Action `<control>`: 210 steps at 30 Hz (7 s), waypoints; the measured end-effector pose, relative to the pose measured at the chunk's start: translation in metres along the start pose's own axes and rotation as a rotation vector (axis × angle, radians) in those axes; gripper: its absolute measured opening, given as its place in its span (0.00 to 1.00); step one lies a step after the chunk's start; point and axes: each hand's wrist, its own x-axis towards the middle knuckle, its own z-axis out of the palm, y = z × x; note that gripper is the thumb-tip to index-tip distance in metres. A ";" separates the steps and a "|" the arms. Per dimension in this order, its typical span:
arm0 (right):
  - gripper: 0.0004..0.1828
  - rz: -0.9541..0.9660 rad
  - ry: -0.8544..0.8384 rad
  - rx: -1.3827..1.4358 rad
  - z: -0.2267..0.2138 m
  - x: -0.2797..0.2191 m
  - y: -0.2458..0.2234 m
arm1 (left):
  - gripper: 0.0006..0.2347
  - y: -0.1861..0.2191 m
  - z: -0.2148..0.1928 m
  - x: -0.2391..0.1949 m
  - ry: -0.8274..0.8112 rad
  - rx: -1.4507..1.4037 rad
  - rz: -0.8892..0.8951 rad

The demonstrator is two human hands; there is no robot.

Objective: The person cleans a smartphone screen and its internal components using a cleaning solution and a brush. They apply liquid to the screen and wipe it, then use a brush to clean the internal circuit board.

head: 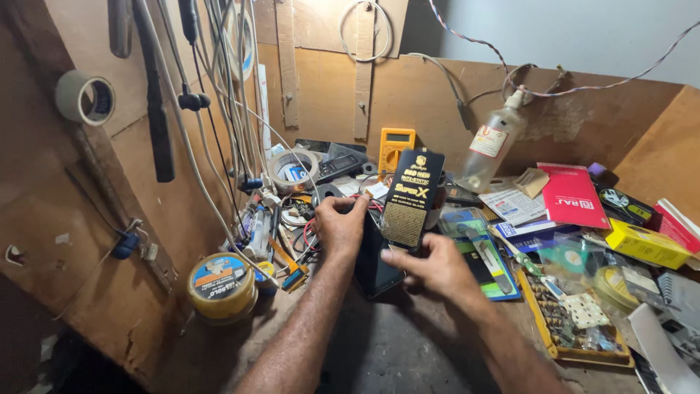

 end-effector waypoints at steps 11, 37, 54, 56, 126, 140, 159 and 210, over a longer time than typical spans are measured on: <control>0.12 -0.021 0.001 0.242 -0.001 -0.011 0.012 | 0.19 0.005 -0.016 0.006 -0.097 -0.310 0.003; 0.40 -0.569 0.717 -0.435 -0.028 0.016 0.001 | 0.11 -0.033 -0.031 -0.041 -0.339 -1.131 -0.250; 0.30 -0.514 0.557 -0.367 -0.036 0.082 0.016 | 0.12 -0.017 -0.041 -0.050 -0.321 -1.049 -0.281; 0.32 -0.507 0.561 -0.352 -0.040 0.076 0.000 | 0.12 -0.018 -0.042 -0.048 -0.317 -1.042 -0.236; 0.18 -1.052 0.302 -1.568 -0.027 0.021 -0.089 | 0.13 -0.028 -0.040 -0.052 -0.331 -0.913 -0.232; 0.19 -1.075 0.321 -1.562 -0.030 0.022 -0.089 | 0.12 -0.030 -0.038 -0.052 -0.333 -0.930 -0.235; 0.27 -0.693 0.511 -0.871 -0.026 0.002 -0.075 | 0.09 -0.036 -0.037 -0.046 -0.319 -1.062 -0.325; 0.32 -0.552 0.631 -0.372 -0.016 0.045 0.020 | 0.09 -0.025 -0.044 -0.053 -0.285 -1.082 -0.304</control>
